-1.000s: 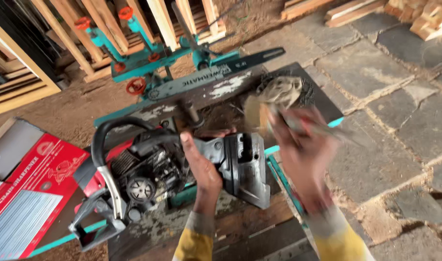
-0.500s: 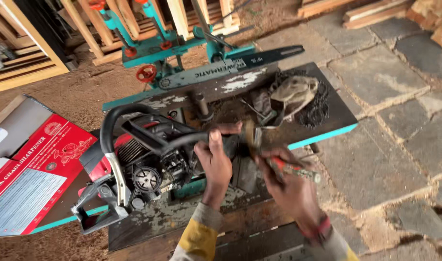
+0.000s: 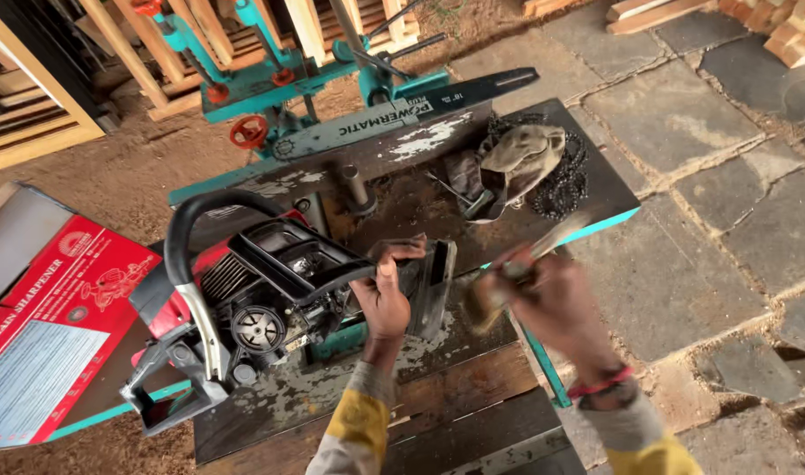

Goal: The person cleans a chainsaw engine cover and a carburetor using a brush and a rag. They scrub the cover, wipe it down, and then use a brush and a wrench to clean the carburetor, removing debris from its crevices.

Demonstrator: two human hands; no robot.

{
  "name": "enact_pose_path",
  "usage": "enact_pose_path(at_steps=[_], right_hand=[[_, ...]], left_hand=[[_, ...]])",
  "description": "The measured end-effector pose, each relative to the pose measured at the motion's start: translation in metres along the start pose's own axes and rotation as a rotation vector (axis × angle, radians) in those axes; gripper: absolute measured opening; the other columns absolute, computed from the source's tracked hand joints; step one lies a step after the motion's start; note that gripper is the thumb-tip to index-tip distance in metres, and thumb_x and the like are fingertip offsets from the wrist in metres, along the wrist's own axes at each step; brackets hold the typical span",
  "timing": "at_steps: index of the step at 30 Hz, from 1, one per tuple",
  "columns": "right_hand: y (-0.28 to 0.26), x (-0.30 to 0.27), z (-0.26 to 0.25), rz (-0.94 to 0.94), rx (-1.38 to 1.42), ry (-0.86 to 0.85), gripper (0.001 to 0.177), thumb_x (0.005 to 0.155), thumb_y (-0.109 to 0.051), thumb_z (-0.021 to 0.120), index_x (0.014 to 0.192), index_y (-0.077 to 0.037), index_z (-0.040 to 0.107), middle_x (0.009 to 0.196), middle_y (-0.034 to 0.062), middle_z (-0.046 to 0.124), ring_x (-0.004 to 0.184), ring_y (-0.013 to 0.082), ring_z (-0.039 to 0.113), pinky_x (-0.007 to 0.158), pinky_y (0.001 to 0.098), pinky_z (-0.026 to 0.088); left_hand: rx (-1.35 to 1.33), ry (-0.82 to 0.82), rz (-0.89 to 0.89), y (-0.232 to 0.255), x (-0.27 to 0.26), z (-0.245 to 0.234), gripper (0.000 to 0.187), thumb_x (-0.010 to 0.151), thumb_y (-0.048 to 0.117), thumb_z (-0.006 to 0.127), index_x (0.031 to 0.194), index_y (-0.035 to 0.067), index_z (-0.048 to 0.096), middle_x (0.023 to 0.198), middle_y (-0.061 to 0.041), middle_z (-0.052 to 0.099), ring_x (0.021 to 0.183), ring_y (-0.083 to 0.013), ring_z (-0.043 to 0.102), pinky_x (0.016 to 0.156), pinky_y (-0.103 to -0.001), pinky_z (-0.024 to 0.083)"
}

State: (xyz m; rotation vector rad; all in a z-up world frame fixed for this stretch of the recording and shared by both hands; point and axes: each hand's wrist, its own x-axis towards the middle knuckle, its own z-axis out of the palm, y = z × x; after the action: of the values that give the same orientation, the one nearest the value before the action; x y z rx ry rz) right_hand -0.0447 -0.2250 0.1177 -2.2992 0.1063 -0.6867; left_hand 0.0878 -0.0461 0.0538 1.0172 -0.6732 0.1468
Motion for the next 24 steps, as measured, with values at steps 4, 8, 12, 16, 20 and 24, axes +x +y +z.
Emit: enact_pose_path(at_steps=[4, 8, 12, 16, 20, 24], right_hand=[[-0.004, 0.022, -0.011, 0.173, 0.095, 0.071, 0.014, 0.1, -0.022, 0.069, 0.106, -0.009, 0.069, 0.075, 0.0091, 0.073, 0.057, 0.0175, 0.068, 0.047, 0.0358, 0.05], [-0.003, 0.027, 0.009, -0.01, 0.029, -0.11, 0.013, 0.096, -0.019, 0.074, 0.102, -0.008, 0.073, 0.075, 0.0077, 0.07, 0.057, 0.017, 0.062, 0.048, 0.033, 0.048], [0.01, 0.026, -0.008, 0.32, -0.304, -0.273, 0.017, 0.099, -0.028, 0.074, 0.103, -0.012, 0.076, 0.065, 0.0077, 0.07, 0.041, 0.0165, 0.057, 0.039, 0.0312, 0.045], [-0.001, 0.005, 0.03, -0.1, 0.158, 0.115, 0.018, 0.098, -0.02, 0.07, 0.104, -0.003, 0.071, 0.088, 0.0099, 0.074, 0.057, 0.0099, 0.061, 0.048, 0.0266, 0.053], [0.005, 0.012, 0.03, 0.181, -0.379, -0.201, 0.026, 0.101, -0.027, 0.065, 0.082, -0.011, 0.072, 0.073, 0.0051, 0.075, 0.054, 0.0094, 0.06, 0.052, 0.0268, 0.05], [0.004, 0.002, 0.044, 0.211, -0.215, -0.096, 0.021, 0.098, -0.022, 0.067, 0.082, -0.01, 0.071, 0.081, 0.0067, 0.075, 0.057, 0.0118, 0.065, 0.047, 0.0256, 0.052]], left_hand=[[0.027, -0.018, -0.016, -0.017, -0.002, -0.005, 0.04, 0.113, 0.03, 0.049, 0.104, -0.006, 0.061, 0.105, -0.019, 0.074, 0.101, -0.0301, 0.072, 0.099, -0.047, 0.057], [0.005, -0.028, -0.031, -0.017, 0.002, -0.01, 0.036, 0.113, 0.029, 0.048, 0.109, -0.005, 0.058, 0.106, -0.018, 0.073, 0.103, -0.0298, 0.072, 0.101, -0.047, 0.057], [-0.051, -0.02, 0.045, -0.028, 0.0, -0.026, 0.05, 0.11, 0.029, 0.049, 0.149, 0.005, 0.029, 0.102, -0.015, 0.071, 0.099, -0.0287, 0.071, 0.1, -0.049, 0.057], [-0.05, 0.089, -0.168, -0.052, -0.008, -0.037, 0.016, 0.109, 0.015, 0.057, 0.107, -0.001, 0.053, 0.105, -0.018, 0.073, 0.102, -0.0304, 0.072, 0.104, -0.051, 0.056], [0.031, 0.024, -0.084, -0.046, 0.001, -0.03, 0.012, 0.111, 0.005, 0.06, 0.103, -0.004, 0.062, 0.104, -0.018, 0.074, 0.105, -0.0311, 0.074, 0.109, -0.052, 0.06], [0.032, 0.066, -0.139, -0.041, -0.007, -0.02, 0.014, 0.097, 0.006, 0.067, 0.103, 0.002, 0.054, 0.097, -0.014, 0.073, 0.096, -0.0259, 0.073, 0.097, -0.045, 0.059]])
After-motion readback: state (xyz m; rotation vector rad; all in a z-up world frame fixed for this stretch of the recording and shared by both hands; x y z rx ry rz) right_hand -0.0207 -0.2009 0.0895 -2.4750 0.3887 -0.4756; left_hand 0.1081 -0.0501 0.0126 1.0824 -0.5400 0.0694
